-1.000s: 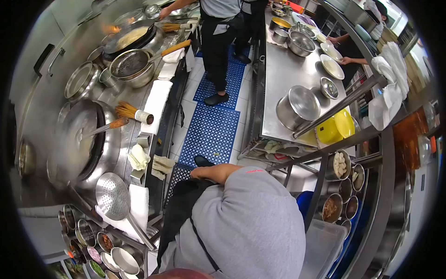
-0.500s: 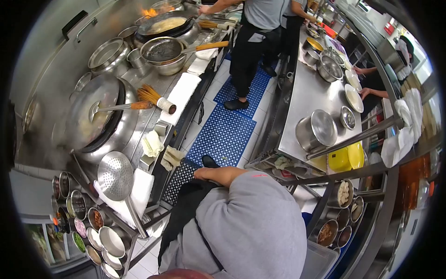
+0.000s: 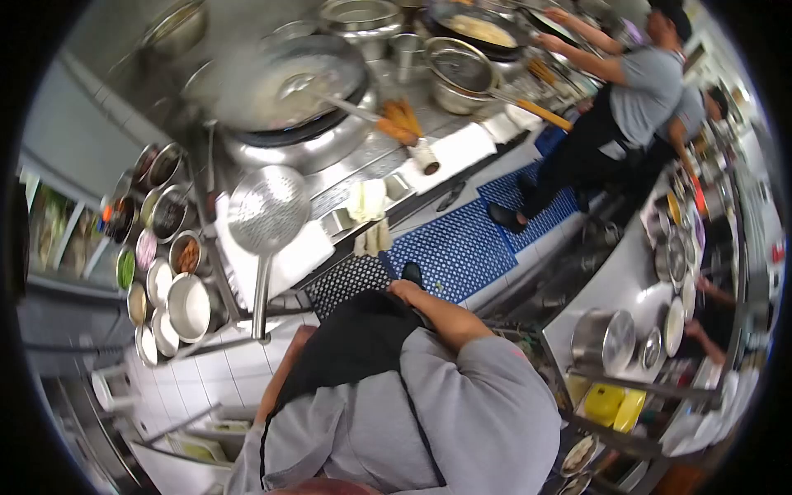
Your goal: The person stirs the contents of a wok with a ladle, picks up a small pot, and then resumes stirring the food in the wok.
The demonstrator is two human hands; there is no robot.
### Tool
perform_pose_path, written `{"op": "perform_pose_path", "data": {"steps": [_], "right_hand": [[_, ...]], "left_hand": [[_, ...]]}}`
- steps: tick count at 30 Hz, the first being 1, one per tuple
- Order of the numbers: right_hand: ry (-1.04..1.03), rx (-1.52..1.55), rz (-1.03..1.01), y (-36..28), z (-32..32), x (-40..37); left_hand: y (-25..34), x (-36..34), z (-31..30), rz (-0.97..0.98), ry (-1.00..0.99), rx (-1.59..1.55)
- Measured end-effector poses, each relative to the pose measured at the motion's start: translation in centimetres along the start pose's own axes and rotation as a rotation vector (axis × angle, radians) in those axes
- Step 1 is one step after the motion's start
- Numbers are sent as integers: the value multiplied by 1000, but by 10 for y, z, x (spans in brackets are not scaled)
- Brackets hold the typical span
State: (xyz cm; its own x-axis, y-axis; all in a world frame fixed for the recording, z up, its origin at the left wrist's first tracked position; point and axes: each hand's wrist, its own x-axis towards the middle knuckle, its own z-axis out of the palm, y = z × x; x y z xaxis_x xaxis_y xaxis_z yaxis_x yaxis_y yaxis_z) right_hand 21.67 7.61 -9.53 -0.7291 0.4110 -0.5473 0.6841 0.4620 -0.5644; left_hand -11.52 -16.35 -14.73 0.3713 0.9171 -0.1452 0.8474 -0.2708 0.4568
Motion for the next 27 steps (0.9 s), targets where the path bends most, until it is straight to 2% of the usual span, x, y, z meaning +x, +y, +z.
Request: {"op": "perform_pose_path", "data": {"steps": [1, 2, 4, 5, 7, 8, 9, 11, 13, 16, 17, 19, 20, 21, 23, 25, 27], "right_hand": [[28, -20, -42, -1, -1, 1], [107, 14, -28, -5, -4, 1], [275, 89, 9, -28, -22, -12], [311, 88, -59, -43, -40, -19], [384, 93, -189, -83, -94, -34], [378, 107, -150, -112, -128, -49], [374, 121, -110, -140, -165, -64], [482, 232, -204, -171, -223, -78], [825, 162, -358, -199, -275, -84], [1080, -234, -437, -201, -350, -63], [1135, -325, -470, -201, -370, -53], [1070, -444, -358, -194, -394, -28], [1033, -502, -304, -189, -399, -16], [925, -470, -249, -182, -403, -5], [704, -414, -141, -168, -410, 15], [640, -368, -111, -172, -413, 10], [607, -328, -99, -167, -408, 9]], "left_hand": [[7, 8, -10, -33, 83, -295], [38, 20, -39, -640, 74, -893], [65, 40, -74, -812, 88, -940], [70, 46, -80, -893, 91, -962], [72, 50, -66, -895, 127, -1082], [69, 54, -55, -892, 143, -1140], [58, 55, -31, -801, 147, -1007], [36, 42, 11, -667, 105, -774], [32, 23, 15, -620, -7, -611], [54, 12, -16, -698, -227, -337], [46, 7, -4, -729, -239, -284], [23, -14, 37, -801, -269, -182], [30, -16, 30, -739, -275, -139], [35, -18, 24, -679, -280, -97], [27, -17, 53, -725, -206, -75], [38, -9, 58, -899, -43, -300], [95, 20, -12, -1037, 14, -467]]}}
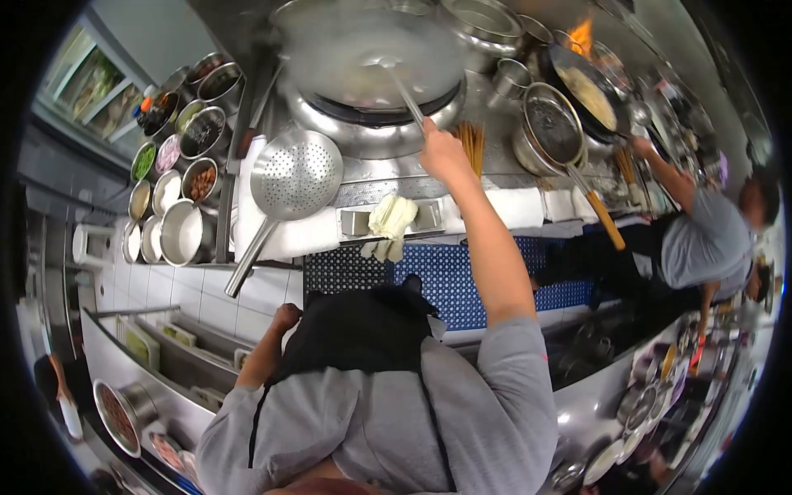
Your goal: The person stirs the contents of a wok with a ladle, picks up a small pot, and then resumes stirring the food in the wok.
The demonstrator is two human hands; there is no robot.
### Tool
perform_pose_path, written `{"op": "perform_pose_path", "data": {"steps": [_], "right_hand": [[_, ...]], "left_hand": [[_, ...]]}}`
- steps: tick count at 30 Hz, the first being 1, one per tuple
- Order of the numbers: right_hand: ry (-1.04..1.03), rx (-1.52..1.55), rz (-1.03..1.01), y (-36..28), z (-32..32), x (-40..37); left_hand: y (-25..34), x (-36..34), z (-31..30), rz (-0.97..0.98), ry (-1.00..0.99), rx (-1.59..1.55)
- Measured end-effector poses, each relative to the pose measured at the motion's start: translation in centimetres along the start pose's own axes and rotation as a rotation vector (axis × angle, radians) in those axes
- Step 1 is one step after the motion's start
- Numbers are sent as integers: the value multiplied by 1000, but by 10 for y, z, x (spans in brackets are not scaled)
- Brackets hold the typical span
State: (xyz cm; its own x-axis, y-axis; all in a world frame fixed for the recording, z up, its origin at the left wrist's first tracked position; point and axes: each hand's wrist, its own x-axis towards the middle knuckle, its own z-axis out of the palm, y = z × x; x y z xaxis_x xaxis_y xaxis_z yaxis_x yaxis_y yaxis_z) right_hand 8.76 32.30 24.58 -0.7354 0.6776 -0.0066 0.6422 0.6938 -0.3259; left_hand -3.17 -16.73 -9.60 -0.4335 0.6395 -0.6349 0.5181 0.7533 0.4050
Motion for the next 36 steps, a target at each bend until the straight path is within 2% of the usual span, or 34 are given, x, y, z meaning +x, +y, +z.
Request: {"op": "perform_pose_path", "data": {"steps": [1, 4, 6, 11, 14, 17, 20, 22, 23, 24, 25, 28, 30, 31, 32, 34, 35, 36], "right_hand": [[7, 17, 1, 5, 6, -1], [-10, 103, 7, 14, 20, -7], [-18, 215, 3, 19, 28, -17], [0, 327, -43, 35, 43, -34], [-43, 454, -22, 49, 57, -43], [-29, 461, -9, 46, 54, -50], [-9, 440, 30, 44, 49, -51], [1, 412, 62, 31, 34, -50], [-58, 486, 172, 25, 24, -49], [-43, 475, 189, 19, 17, -45], [-28, 464, 207, 15, 13, -40], [62, 412, 169, 10, 13, -15], [64, 318, 160, 4, 9, -7], [60, 263, 169, 0, 6, -2], [61, 213, 171, -4, 4, 4], [27, 181, 170, -3, 6, 17], [-10, 196, 195, -7, 1, 19], [-47, 210, 220, -12, -3, 21]], "left_hand": [[2, 6, 18, -78, 73, -34], [5, 28, 72, -208, 73, -205], [31, 31, 81, -190, 41, -196], [76, 38, 64, -139, 105, -160], [128, 24, 10, -97, 116, -126], [115, 45, 15, 80, 178, -193], [106, 48, 6, 93, 94, -243], [102, 44, -5, 28, 79, -202], [89, 48, -2, 17, 71, -198], [79, 49, -2, 3, 60, -193], [93, 27, -28, -9, 50, -191], [-16, 86, 31, 316, 21, 204], [-48, 90, 30, 268, -288, 479], [-48, 71, 19, 56, -135, 238], [-53, 63, 13, 104, -81, 328], [-65, 63, 7, 62, -34, 278], [-44, 35, -15, -54, 95, -73], [-29, 18, -31, -45, 152, -175]]}}
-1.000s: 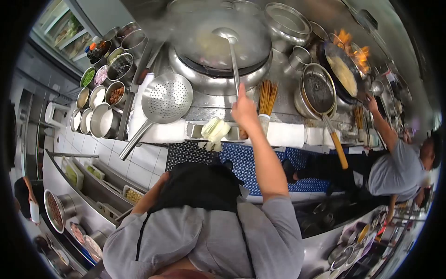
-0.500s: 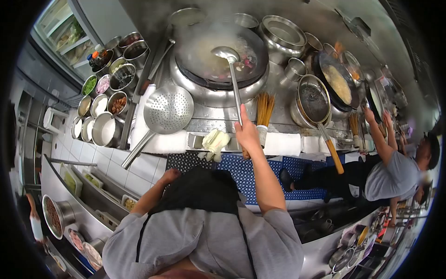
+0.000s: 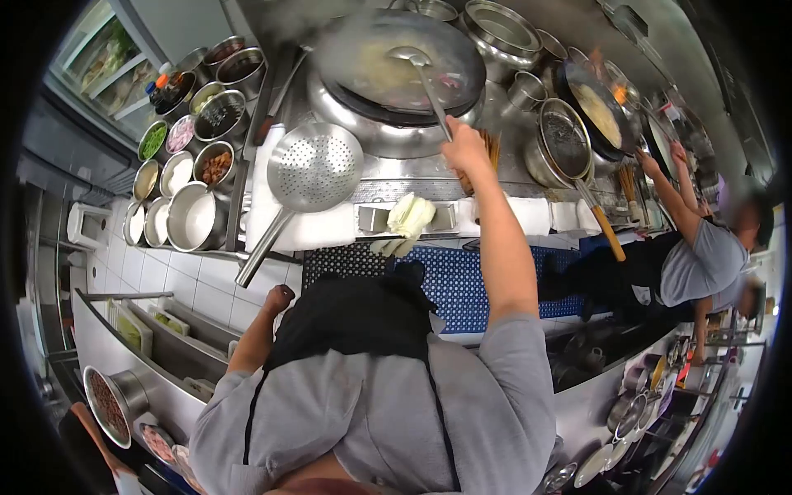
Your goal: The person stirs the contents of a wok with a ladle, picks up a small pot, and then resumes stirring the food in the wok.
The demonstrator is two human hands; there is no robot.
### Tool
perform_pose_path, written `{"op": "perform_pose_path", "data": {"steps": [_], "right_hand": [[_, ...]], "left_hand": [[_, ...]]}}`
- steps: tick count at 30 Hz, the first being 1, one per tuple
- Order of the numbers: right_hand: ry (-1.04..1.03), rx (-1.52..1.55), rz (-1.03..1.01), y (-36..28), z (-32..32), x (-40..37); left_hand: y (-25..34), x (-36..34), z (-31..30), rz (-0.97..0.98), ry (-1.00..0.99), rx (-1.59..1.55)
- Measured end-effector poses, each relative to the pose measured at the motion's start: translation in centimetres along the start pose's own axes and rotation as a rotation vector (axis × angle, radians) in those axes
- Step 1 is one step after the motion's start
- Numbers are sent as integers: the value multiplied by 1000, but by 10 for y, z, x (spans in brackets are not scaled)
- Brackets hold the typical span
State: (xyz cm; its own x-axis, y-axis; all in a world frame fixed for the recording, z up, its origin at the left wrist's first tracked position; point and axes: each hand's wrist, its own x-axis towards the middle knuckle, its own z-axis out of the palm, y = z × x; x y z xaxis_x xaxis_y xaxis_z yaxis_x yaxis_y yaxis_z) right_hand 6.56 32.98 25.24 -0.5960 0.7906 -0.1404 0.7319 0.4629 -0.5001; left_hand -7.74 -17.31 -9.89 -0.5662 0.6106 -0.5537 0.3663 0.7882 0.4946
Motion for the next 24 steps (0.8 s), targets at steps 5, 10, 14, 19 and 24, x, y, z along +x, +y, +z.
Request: {"op": "perform_pose_path", "data": {"steps": [5, 10, 14, 19, 24], "right_hand": [[67, -305, -109, 3, 9, -2], [134, -420, -148, 6, 14, -18], [135, -425, -157, 9, 7, -33], [103, -372, -101, 5, -7, -57], [99, -347, -74, 3, -18, -80]], "left_hand": [[-72, 21, 65, -85, 24, -323], [-92, 25, 110, -52, -49, -581], [-103, 31, 109, 16, -99, -591], [-8, -4, 13, 77, -141, 56], [-3, 15, 9, 257, -128, 260]]}}
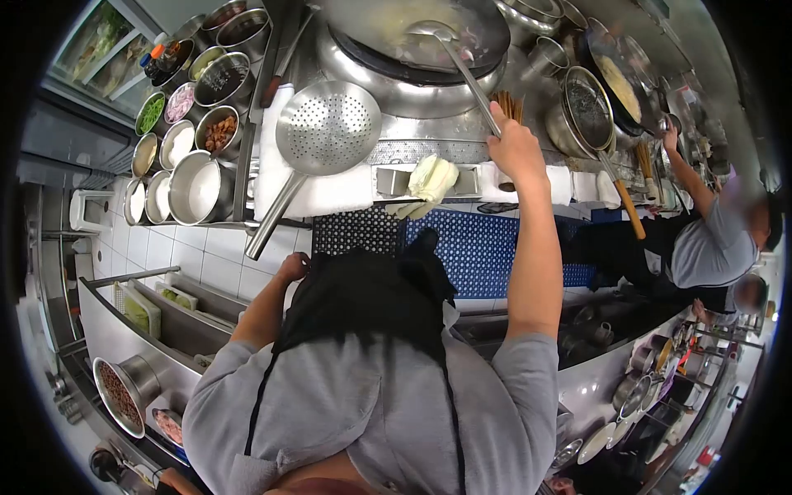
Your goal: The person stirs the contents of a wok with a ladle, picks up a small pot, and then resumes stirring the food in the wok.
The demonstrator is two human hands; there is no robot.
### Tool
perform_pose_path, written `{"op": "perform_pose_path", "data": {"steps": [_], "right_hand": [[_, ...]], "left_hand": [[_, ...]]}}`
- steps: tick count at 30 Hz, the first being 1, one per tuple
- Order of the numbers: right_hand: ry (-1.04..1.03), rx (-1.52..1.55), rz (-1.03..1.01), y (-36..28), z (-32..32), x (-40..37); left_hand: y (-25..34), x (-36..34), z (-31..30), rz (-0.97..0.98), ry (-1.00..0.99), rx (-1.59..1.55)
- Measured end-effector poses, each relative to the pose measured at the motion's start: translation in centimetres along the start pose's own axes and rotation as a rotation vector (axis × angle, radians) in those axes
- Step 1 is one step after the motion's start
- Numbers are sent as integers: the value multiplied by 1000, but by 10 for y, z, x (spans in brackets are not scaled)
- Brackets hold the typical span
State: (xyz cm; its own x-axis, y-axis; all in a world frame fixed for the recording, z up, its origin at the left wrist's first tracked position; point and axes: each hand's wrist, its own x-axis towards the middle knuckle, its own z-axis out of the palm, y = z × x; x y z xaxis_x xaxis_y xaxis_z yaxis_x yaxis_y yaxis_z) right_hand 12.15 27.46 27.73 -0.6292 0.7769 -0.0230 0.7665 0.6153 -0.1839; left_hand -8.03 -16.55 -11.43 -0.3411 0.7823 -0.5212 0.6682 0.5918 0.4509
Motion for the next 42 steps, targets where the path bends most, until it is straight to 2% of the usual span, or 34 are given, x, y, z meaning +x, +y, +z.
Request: {"op": "perform_pose_path", "data": {"steps": [4, 5, 6, 10, 13, 16, 19, 22, 23, 31, 34, 36, 39, 40, 41, 42], "right_hand": [[-8, 40, -12, 9, -2, -14], [31, 67, -51, 13, 0, -18], [37, 91, -46, 15, 1, -22], [-19, 144, 57, 7, -3, -37], [-24, 167, 93, 8, 3, -41], [20, 195, 75, 14, 15, -42], [55, 222, 56, 12, 18, -45], [105, 246, 26, 14, 24, -47], [34, 247, 94, 11, 19, -48], [91, 311, 34, 14, 30, -35], [79, 271, 37, 5, 27, -18], [81, 244, 63, -4, 24, -4], [87, 220, 71, -8, 36, 25], [90, 208, 71, -10, 38, 33], [93, 196, 71, -11, 38, 41], [89, 188, 66, -12, 39, 48]], "left_hand": [[9, 20, 7, 175, 147, -17], [16, 34, 13, 126, 91, 136], [37, 33, 1, 151, 140, 2], [167, -46, -128, 242, 242, -499], [192, -67, -177, 402, 680, -101], [202, -85, -225, 160, 939, 221], [185, -84, -235, -21, 885, 340], [158, -71, -233, -151, 623, 242], [155, -71, -236, -145, 633, 283], [142, -60, -251, -139, 770, 368], [168, -70, -255, 224, 1014, 205], [184, -68, -245, 434, 906, -77], [205, -68, -214, 401, 278, -447], [199, -58, -195, 421, 106, -430], [188, -43, -172, 558, 60, -297], [177, -32, -147, 522, -20, -261]]}}
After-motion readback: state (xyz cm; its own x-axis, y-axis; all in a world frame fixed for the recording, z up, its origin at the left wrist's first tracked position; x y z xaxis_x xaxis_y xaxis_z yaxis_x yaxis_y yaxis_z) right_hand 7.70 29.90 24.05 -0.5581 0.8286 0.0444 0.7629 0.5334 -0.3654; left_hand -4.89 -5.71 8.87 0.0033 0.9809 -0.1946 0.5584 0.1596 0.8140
